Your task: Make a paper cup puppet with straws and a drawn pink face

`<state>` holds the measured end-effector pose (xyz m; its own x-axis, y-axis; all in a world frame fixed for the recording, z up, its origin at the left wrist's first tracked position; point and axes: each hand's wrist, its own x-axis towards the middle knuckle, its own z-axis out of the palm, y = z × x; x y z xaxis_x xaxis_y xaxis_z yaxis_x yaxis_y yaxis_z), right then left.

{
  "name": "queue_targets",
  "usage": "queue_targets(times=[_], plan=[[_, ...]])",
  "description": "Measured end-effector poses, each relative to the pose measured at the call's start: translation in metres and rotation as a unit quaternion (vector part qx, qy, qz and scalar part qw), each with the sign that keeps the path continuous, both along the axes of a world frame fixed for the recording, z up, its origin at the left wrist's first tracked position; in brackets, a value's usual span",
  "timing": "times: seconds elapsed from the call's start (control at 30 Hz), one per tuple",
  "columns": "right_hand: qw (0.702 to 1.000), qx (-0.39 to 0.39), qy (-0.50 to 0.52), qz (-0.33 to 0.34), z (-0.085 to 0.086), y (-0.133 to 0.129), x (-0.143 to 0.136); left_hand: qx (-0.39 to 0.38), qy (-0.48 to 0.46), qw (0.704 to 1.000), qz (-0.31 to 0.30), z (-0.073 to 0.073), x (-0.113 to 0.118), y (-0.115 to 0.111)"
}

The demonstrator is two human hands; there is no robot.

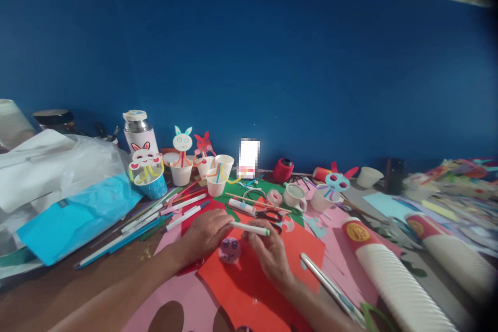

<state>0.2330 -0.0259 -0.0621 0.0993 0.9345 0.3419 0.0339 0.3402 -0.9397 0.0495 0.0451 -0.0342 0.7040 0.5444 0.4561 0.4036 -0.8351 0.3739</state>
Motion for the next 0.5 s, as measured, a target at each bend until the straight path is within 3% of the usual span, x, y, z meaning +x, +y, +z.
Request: queue_targets(times=[0.23, 0.5], plan=[[0.997, -0.026, 0.062, -0.033, 0.007, 0.01, 0.008, -0.023, 0.013, 1.0, -0.001, 0.003, -0.015, 0.02], [0.997, -0.05, 0.027, -0.056, -0.002, 0.032, 0.028, -0.013, 0.047, 0.998, 0.049, -0.011, -0.032, 0.045]])
